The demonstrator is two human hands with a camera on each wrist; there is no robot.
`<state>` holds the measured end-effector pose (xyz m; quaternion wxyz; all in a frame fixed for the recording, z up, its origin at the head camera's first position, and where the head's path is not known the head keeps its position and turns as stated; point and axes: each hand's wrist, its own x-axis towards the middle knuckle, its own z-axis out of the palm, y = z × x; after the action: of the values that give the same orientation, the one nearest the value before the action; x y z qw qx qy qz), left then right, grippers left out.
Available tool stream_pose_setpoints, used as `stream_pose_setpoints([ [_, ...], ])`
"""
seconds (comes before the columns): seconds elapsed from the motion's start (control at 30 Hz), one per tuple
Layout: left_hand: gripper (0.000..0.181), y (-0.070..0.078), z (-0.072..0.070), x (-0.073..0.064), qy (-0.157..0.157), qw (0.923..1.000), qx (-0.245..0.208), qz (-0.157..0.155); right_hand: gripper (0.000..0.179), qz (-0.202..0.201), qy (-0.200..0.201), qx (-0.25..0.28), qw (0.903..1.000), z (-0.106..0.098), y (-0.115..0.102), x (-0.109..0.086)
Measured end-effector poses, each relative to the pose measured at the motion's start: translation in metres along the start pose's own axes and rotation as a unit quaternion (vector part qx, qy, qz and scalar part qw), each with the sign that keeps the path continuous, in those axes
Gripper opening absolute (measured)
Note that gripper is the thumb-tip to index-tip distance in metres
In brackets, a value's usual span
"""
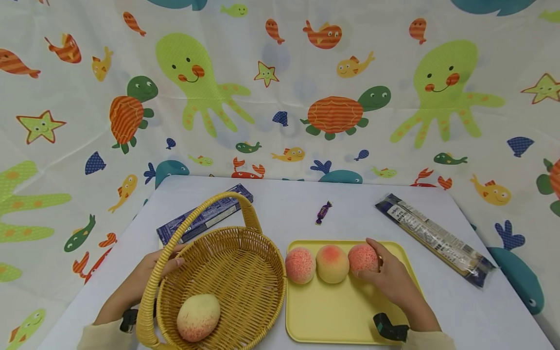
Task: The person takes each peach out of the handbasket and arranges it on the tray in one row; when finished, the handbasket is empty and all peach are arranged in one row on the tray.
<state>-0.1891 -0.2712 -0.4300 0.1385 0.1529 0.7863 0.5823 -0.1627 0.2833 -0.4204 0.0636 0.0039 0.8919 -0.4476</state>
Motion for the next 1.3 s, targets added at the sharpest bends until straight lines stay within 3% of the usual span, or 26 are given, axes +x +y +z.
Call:
stream_pose_setpoints([
  [0.5, 0.050, -0.001, 0.000, 0.001, 0.001, 1.0000, -0.004, -0.002, 0.092, -0.010, -0.005, 0.002, 0.9999, 0.001, 0.001, -0.001],
  [0.83, 0.049, 0.001, 0.000, 0.001, 0.005, 1.0000, 0.000, -0.006, 0.096, -0.049, -0.001, -0.055, 0.9973, -0.001, -0.002, -0.005],
  [1.07, 0.050, -0.001, 0.000, 0.001, 0.003, 1.0000, -0.001, -0.006, 0.104, -0.064, 0.033, -0.075, 0.9946, -0.002, -0.029, -0.014],
  [1.3, 0.048, -0.003, -0.001, 0.002, 0.004, 1.0000, -0.001, 0.001, 0.096, -0.104, 0.036, -0.035, 0.9933, 0.012, -0.082, -0.023],
])
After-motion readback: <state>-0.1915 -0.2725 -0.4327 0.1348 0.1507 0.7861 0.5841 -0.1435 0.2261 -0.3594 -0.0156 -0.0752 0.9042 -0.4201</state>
